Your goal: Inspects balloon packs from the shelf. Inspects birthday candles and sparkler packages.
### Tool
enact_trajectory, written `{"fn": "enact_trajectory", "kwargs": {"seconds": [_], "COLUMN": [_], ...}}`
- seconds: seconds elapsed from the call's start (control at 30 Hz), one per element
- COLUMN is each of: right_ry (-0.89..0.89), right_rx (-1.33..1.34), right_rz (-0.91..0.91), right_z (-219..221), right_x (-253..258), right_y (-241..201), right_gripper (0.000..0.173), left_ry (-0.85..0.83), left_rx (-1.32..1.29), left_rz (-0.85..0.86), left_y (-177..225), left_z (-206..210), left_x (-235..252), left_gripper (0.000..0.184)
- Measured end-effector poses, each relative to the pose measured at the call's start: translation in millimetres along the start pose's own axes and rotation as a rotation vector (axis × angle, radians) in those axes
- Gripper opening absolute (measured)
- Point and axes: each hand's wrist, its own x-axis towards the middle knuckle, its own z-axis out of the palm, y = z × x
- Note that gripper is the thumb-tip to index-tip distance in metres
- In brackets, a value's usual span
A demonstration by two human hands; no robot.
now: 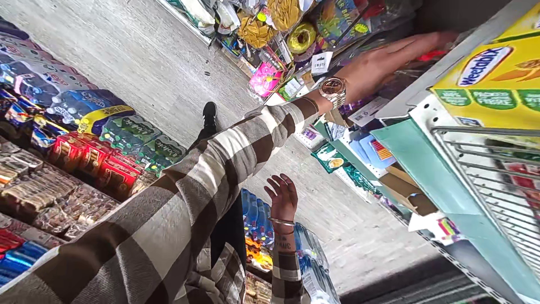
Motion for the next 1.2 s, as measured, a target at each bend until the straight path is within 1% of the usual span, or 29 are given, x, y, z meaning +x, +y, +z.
{"fn": "enact_trajectory", "kwargs": {"seconds": [0.07,0.17,0.2,0.27,0.33,0.37,0.4,0.47,0.57,0.63,0.7,0.83,0.9,0.93,1.0,1.07,1.13,1.2], "right_ry": [-0.016,-0.025,-0.029,-0.039,-0.038,-0.041,-0.047,-0.058,-0.057,-0.048,-0.044,-0.003,0.019,0.022,0.015,-0.003,-0.025,-0.066], "right_rx": [-0.003,-0.019,-0.023,-0.028,-0.023,-0.02,-0.016,-0.016,-0.025,-0.03,-0.046,-0.085,-0.11,-0.128,-0.152,-0.154,-0.138,-0.119], "right_rz": [-0.009,-0.005,-0.007,-0.009,-0.009,-0.009,-0.01,-0.009,0.004,0.002,-0.011,-0.048,-0.086,-0.115,-0.172,-0.226,-0.291,-0.375], "right_z": [-4,-4,-5,-4,-2,-3,-2,-2,0,3,6,14,18,20,23,29,35,43], "right_x": [-3,-2,-3,-3,-5,-6,-5,-5,-5,-5,-4,5,12,17,26,37,45,49], "right_y": [4,4,5,6,7,7,8,11,11,8,5,-3,-9,-13,-22,-33,-45,-55], "right_gripper": [0.033,0.032,0.032,0.032,0.032,0.032,0.032,0.031,0.032,0.031,0.031,0.03,0.028,0.027,0.027,0.027,0.025,0.022], "left_ry": [-0.07,-0.08,-0.095,-0.186,-0.3,-0.358,-0.409,-0.449,-0.472,-0.421,-0.357,-0.305,-0.28,-0.266,-0.235,-0.202,-0.161,-0.096], "left_rx": [-0.053,-0.075,-0.059,0.017,0.102,0.138,0.176,0.219,0.248,0.278,0.262,0.155,0.087,0.043,-0.058,-0.159,-0.228,-0.283], "left_rz": [-0.002,0.017,-0.002,-0.112,-0.203,-0.22,-0.213,-0.198,-0.238,-0.233,-0.246,-0.303,-0.374,-0.447,-0.607,-0.727,-0.791,-0.812], "left_y": [-2,-6,-8,-17,-28,-30,-31,-27,-11,-6,0,17,34,43,62,84,105,124], "left_z": [-1,-1,0,0,1,2,3,7,10,13,10,-9,-26,-35,-56,-81,-109,-138], "left_x": [-3,-12,-21,-41,-60,-66,-69,-73,-75,-82,-91,-107,-119,-126,-147,-168,-188,-206], "left_gripper": [0.048,0.039,0.036,0.035,0.04,0.043,0.042,0.042,0.053,0.058,0.058,0.067,0.074,0.073,0.063,0.054,0.047,0.043]}}
